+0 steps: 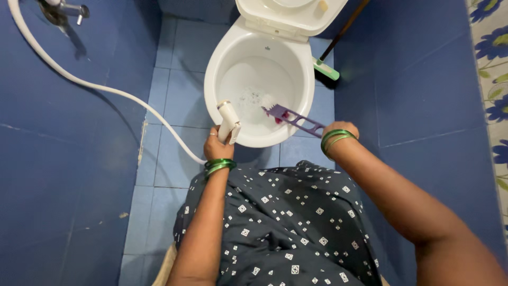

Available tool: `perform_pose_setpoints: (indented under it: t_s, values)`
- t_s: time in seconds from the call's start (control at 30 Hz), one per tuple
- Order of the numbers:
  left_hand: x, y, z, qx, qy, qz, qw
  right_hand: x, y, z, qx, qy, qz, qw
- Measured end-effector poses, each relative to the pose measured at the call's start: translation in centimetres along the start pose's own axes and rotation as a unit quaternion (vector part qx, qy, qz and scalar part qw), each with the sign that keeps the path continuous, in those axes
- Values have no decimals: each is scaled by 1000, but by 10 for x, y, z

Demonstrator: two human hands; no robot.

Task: The person scrubs the inside of a white toilet bowl using a purple toilet brush and a handheld bidet sprayer. They repeatedly scrub the bowl's interior surfaces and rinse with water from the sprayer.

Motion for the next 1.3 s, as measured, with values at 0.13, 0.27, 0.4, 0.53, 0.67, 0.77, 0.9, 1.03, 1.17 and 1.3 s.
perform_pose_setpoints:
  t_s: [0.13,0.27,0.4,0.53,0.67,0.77,0.9,1.03,1.17,1.3]
  values:
    - [6,5,3,-57,19,-36,998,14,-25,41,162,131,114,971]
    - [5,5,6,-81,42,-74,993,40,-49,50,275,205,490,801]
    - [8,4,2,-74,11,-62,995,101,-57,71,282,232,796,483]
    - [11,7,0,-74,9,-31,997,168,-62,90,300,243,851,355]
    - [18,10,4,-74,36,-35,996,206,-101,72,270,397,675,560]
    - [16,2,5,-62,52,-43,996,196,-126,60,350,304,752,468]
    - [13,0,2,-56,23,0,998,153,-84,122,341,301,882,119]
    - [19,8,1,-50,9,18,999,168,-75,107,358,352,862,69]
    - [29,10,9,-62,11,32,998,211,-77,36,442,367,797,185]
    - [29,1,8,-53,14,50,997,199,-77,48,446,360,802,169]
Point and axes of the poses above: each hand's wrist, its own z-axis towards the middle knuckle, its own y-axis out of the back of the hand, x = y × z, the point moved 2 cm from there along z, towards the middle knuckle, and after that the axes turned 3 degrees about x, right-handed, at the moved point
